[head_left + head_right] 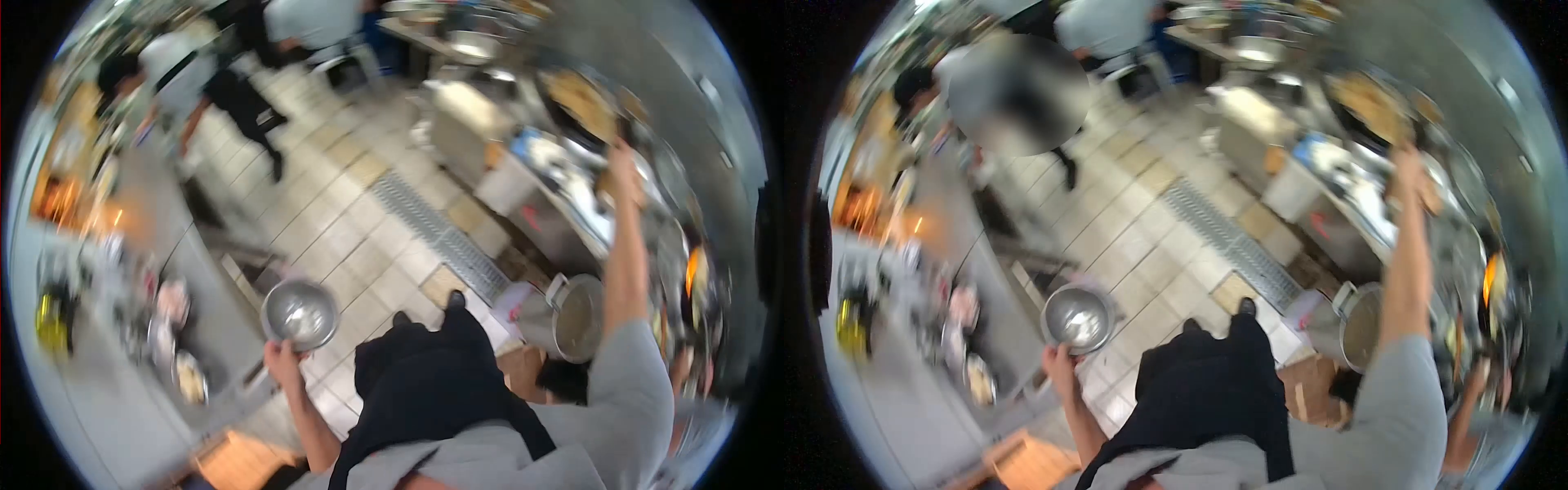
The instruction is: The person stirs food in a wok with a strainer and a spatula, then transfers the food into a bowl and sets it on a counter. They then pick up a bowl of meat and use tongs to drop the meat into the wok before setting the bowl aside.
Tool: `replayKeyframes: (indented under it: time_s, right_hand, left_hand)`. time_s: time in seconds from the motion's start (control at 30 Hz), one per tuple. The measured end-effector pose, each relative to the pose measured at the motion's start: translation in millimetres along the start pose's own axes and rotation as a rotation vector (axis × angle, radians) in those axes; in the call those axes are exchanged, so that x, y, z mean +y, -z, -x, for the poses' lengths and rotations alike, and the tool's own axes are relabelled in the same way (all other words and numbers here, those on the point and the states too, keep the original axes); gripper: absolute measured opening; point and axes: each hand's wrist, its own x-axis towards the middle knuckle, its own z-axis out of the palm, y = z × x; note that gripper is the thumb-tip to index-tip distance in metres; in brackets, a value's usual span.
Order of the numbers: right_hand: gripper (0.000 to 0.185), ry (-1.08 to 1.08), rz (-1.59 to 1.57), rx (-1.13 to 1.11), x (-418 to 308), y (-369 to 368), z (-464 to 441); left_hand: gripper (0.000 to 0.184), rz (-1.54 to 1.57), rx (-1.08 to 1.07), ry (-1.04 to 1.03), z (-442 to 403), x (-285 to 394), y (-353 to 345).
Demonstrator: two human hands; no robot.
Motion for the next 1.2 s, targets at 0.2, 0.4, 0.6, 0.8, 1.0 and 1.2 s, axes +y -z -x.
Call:
replayKeyframes:
  time_s: [0.2,0.4,0.6,0.8,1.0,1.2]
  right_hand:
    - [0.04,-0.439,-0.342,0.155,-122,26,52]
    - [0.04,-0.646,-0.448,0.105,-172,-21,24]
    - [0.036,-0.627,-0.384,-0.001,-180,-55,22]
    - [0.049,-0.616,-0.424,-0.026,-158,-29,62]
    - [0.057,-0.455,-0.251,-0.019,-90,-60,92]
    - [0.046,-0.427,-0.252,-0.011,-98,-41,101]
  left_hand:
    - [0.021,0.04,-0.078,0.028,-10,3,-11]
    - [0.02,0.112,-0.04,0.003,6,9,-22]
    - [0.017,0.093,0.055,0.046,21,-2,-3]
    - [0.016,0.073,0.105,0.071,25,10,-7]
    - [0.014,0.113,0.038,0.049,20,9,-21]
    - [0.015,0.112,-0.029,0.037,14,12,-33]
